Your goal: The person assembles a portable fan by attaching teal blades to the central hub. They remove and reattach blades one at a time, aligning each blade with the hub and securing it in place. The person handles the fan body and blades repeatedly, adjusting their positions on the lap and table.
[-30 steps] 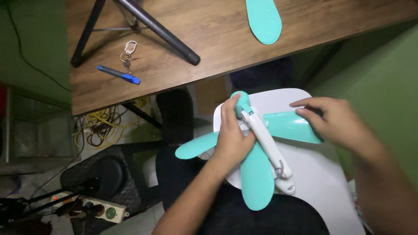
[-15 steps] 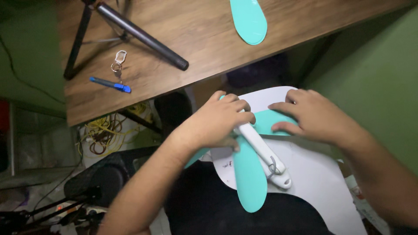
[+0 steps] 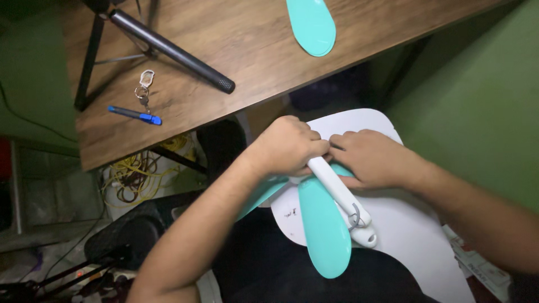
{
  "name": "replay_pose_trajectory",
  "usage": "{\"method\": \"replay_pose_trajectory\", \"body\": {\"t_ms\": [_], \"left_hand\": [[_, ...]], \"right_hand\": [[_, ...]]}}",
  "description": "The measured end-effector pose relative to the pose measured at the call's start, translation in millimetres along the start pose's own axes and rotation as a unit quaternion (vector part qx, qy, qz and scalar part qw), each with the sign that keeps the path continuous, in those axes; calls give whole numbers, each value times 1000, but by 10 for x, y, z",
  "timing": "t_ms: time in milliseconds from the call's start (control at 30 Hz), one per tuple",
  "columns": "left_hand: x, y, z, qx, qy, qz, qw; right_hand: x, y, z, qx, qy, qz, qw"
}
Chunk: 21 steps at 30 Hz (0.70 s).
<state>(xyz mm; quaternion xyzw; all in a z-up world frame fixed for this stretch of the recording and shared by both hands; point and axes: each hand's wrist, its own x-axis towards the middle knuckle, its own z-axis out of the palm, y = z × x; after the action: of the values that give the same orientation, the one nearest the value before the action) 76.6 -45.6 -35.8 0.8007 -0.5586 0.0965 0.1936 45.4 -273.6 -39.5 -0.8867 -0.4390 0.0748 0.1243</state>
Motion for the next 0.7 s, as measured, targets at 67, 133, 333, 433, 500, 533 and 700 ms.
{"method": "replay_pose_trajectory", "body": {"t_ms": [67, 133, 333, 433, 500, 533, 700], "left_hand": [[-26, -3, 30, 5, 19, -8, 1000], [-39, -7, 46, 6, 19, -12, 1000], [-38, -6, 72, 24, 14, -18, 999], [-60, -1, 118, 30, 37, -15, 999], [-71, -5, 138, 33, 32, -11, 999], [-73, -10, 149, 35, 29, -9, 999], [-90, -85, 158, 45, 57, 16, 997]], "right_hand": [[-13, 1, 28, -8, -3, 6, 1000], [-31, 10, 47, -12, -3, 6, 1000], [-36, -8, 97, -28, -23, 26, 999], [-57, -27, 120, -36, -37, 46, 998], [-63, -29, 126, -42, -34, 43, 998], [-69, -18, 121, -47, -40, 39, 997], [-100, 139, -43, -97, -105, 36, 989]]}}
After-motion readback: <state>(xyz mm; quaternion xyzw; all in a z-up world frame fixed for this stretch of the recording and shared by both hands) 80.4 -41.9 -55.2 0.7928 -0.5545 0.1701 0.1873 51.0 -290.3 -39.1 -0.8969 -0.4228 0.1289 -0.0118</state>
